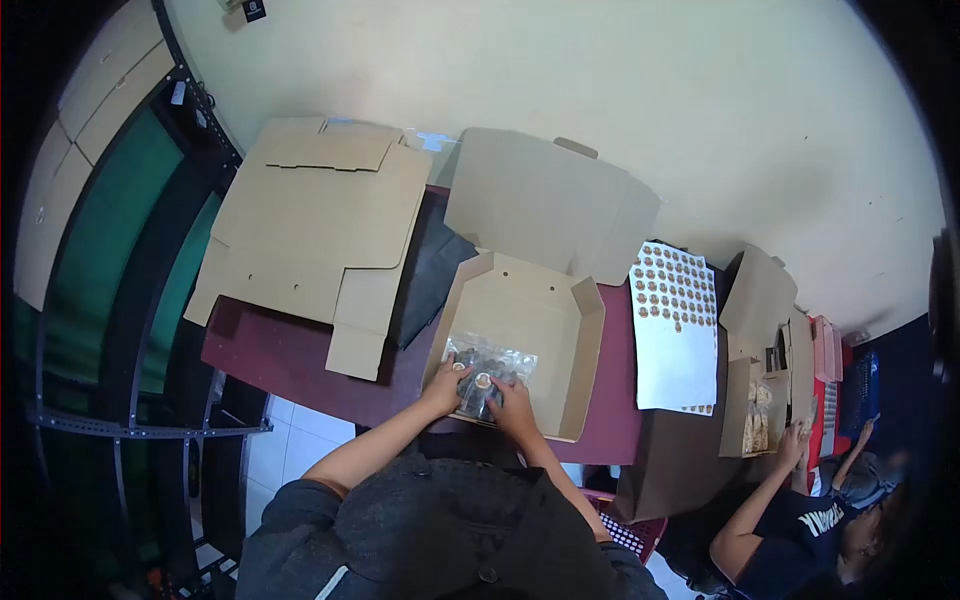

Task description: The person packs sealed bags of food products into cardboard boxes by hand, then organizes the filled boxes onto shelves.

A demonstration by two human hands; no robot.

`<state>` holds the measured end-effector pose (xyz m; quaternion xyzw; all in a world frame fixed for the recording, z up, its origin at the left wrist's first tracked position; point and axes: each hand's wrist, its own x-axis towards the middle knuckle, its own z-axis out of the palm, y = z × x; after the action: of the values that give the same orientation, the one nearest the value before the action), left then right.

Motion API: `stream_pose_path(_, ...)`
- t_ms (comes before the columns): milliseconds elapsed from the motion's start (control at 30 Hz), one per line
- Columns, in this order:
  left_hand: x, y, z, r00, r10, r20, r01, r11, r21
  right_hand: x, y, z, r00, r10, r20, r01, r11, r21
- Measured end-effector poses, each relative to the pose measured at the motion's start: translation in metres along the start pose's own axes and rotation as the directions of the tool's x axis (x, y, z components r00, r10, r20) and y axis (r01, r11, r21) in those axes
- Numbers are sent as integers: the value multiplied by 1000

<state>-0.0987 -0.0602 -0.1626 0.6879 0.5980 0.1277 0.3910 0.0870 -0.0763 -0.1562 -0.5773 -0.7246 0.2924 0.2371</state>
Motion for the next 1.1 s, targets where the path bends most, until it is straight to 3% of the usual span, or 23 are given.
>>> stream_pose_path(33, 3, -4, 1, 1000, 1, -5, -1, 1000, 1, 1, -4, -2, 1000, 6, 21, -5, 998, -55)
stream_pose_path(100, 5, -9, 1, 995, -40, -89, 25, 986, -163, 4, -4, -1, 998, 39, 41, -39, 999, -17)
stream_pose_path(167, 1, -7, -1, 990, 6, -140, -29, 985, -167, 7, 0, -3, 995, 6, 96, -10, 999, 42)
stream_pose_path(233, 3, -3, 0, 995, -38, -97, 21, 986, -166, 14, 1, -3, 995, 0, 96, 1, 1000, -16)
stream_pose_path(267, 3, -5, 0, 992, 29, -126, -45, 991, -127, 14, 1, -1, 990, 55, 132, -56, 998, 2)
stream_pose_path(333, 2, -4, -2, 995, 14, -102, -26, 993, -117, 13, 0, -2, 977, 125, 172, -140, 987, 78)
stream_pose_path(433, -1, 5, -10, 997, -25, -69, 17, 994, -109, 17, 4, -7, 987, 87, 132, -103, 987, 124)
stream_pose_path(500, -8, 15, -13, 996, -83, -34, 78, 989, -126, 19, 12, -16, 980, 130, 148, -159, 966, 205)
stream_pose_path(533, -6, 11, -5, 990, -17, -142, -1, 992, -126, 18, 18, -23, 983, 160, 89, -176, 961, 214)
stream_pose_path(700, -2, 15, 1, 974, 81, -210, -113, 983, -142, 13, 48, -43, 937, 347, -33, -333, 921, 203)
stream_pose_path(767, 0, 25, -2, 954, 249, -165, -258, 966, -33, 7, 63, -38, 928, 372, -21, -363, 916, 171)
stream_pose_path(867, 1, 38, 4, 943, 323, -86, -312, 943, 121, 4, 48, -40, 926, 375, 33, -376, 925, 46)
stream_pose_path(933, 2, 48, 7, 950, 310, -43, -302, 944, 136, 0, 43, -31, 965, 263, 0, -262, 962, 80)
stream_pose_path(967, 3, 52, 7, 957, 290, -16, -285, 947, 150, -2, 42, -29, 962, 274, -5, -273, 958, 86)
stream_pose_path(1033, 13, 47, 14, 967, 254, 6, -252, 955, 159, 2, 31, -34, 909, 378, 173, -411, 883, 228)
stream_pose_path(1100, 17, 40, 13, 978, 208, -14, -200, 957, 209, -1, 38, -28, 923, 352, 158, -380, 900, 216)
